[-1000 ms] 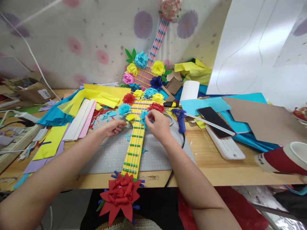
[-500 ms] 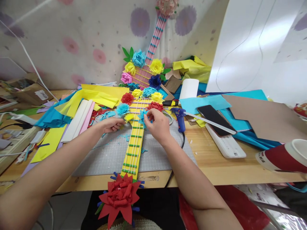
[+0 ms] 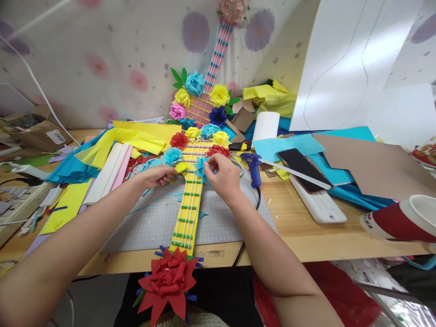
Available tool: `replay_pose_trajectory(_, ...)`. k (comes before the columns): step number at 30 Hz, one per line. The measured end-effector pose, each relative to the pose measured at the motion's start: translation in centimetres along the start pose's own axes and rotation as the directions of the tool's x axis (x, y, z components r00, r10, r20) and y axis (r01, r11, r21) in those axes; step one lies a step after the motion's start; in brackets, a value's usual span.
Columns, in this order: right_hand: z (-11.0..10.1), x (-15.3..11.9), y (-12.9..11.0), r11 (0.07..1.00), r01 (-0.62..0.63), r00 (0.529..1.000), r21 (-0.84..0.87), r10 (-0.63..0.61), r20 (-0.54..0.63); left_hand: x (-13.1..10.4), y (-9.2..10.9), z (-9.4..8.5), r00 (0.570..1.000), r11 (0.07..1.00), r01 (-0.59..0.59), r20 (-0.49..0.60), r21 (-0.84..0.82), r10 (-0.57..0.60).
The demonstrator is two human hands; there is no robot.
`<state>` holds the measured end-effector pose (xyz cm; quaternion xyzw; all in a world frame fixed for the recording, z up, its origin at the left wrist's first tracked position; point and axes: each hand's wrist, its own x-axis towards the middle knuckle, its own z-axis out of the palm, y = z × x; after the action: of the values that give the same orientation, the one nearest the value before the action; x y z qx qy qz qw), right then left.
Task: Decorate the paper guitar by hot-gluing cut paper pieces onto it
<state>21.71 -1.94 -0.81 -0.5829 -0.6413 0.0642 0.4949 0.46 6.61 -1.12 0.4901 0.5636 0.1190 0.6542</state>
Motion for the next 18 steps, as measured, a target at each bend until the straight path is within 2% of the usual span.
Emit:
replay_pose_trajectory(6, -0.01, -0.02, 0.0, 1.0, -0.019, 1.0, -0.014, 0.019, 0.007, -0.29, -0.4, -0.4, 0.998, 0.988, -0.006, 0.062, -0.155, 0.015)
replay_pose_trajectory(13, 0.23, -0.11, 0.14, 1.0, -0.022, 1.0, -0.016, 0.022, 0.021, 0.0, -0.76, 0.15, 0.998, 0.984, -0.028, 0.059, -0.175, 0.039)
replay_pose_trajectory(18, 0.19, -0.11, 0.18, 1.0, -0.017, 1.0, -0.011, 0.017, 0.014, 0.25, -0.42, 0.34, 0.997, 0.966, -0.004, 0.071, -0.257, 0.023)
